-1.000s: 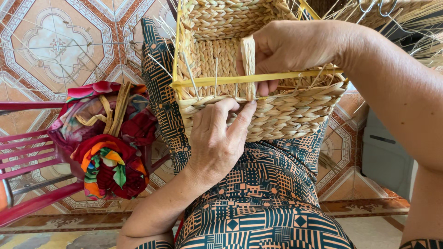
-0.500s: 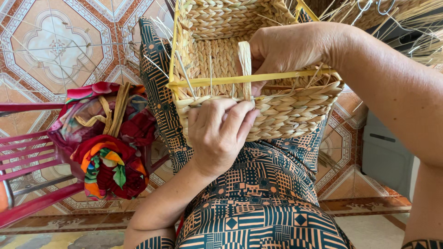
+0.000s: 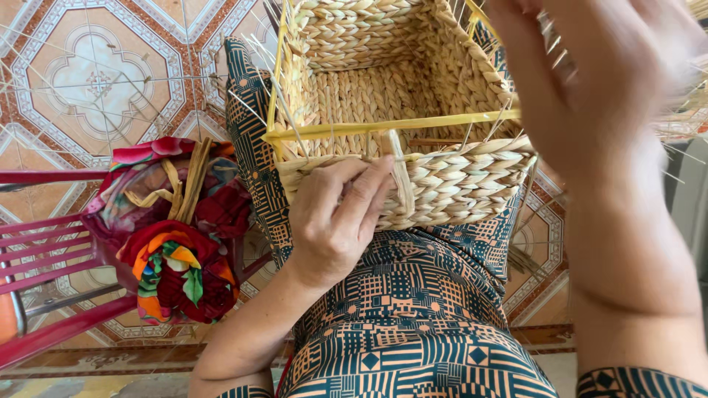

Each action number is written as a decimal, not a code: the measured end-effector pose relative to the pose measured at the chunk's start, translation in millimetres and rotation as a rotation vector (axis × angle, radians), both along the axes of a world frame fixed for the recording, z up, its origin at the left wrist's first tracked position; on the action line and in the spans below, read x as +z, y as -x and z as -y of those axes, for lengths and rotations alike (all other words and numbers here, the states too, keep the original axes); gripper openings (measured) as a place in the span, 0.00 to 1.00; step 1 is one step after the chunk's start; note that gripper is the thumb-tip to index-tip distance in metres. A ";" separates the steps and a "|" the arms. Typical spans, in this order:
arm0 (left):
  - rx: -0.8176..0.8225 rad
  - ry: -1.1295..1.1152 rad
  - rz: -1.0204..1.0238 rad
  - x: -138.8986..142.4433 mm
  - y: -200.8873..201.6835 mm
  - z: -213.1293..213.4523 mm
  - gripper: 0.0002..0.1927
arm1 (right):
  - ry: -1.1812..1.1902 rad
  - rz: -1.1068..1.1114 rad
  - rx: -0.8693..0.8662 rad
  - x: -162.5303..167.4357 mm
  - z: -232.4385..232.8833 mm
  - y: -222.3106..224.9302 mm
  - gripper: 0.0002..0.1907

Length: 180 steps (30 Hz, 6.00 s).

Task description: The person weaves a rectangular basket using dried palm leaves, interlacing strands through a yellow frame held on their lap. They repeatedly pull and tuck the leaves to build up the basket walls, occasionally adjusting the frame and trimming excess material.

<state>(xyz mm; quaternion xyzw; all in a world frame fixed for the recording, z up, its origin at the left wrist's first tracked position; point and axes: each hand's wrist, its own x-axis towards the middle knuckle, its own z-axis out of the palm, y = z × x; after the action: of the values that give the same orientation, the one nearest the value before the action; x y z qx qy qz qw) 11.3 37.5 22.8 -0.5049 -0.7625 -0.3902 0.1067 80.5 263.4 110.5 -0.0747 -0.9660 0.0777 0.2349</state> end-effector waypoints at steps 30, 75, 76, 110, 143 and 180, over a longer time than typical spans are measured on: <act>-0.046 -0.024 -0.033 -20.3 -0.4 0.8 0.21 | 1.181 -0.479 0.122 -45.5 0.5 -94.1 0.08; -0.013 0.060 -0.059 -11.0 -13.2 4.4 0.26 | 0.414 0.352 0.371 -72.2 -47.3 63.4 0.06; -0.015 0.065 -0.057 -10.0 -13.1 4.5 0.26 | 0.308 0.269 0.524 -69.5 -51.6 61.3 0.08; -0.001 0.101 -0.031 -20.9 -13.6 1.2 0.19 | 0.750 0.989 0.347 -50.1 -21.2 77.7 0.13; 0.079 -0.030 -0.017 -8.6 -16.6 -14.3 0.12 | 0.850 1.119 0.305 -49.2 -19.2 73.9 0.19; -0.039 0.054 0.044 3.1 -2.0 -18.5 0.16 | 1.059 -0.439 0.363 -109.7 40.8 -139.4 0.03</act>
<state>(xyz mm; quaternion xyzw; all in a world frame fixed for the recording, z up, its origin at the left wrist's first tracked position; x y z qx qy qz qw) 13.3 56.0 25.9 -0.5137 -0.7649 -0.3826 0.0687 219.9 222.7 0.8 0.0025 -0.7221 0.6009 0.3428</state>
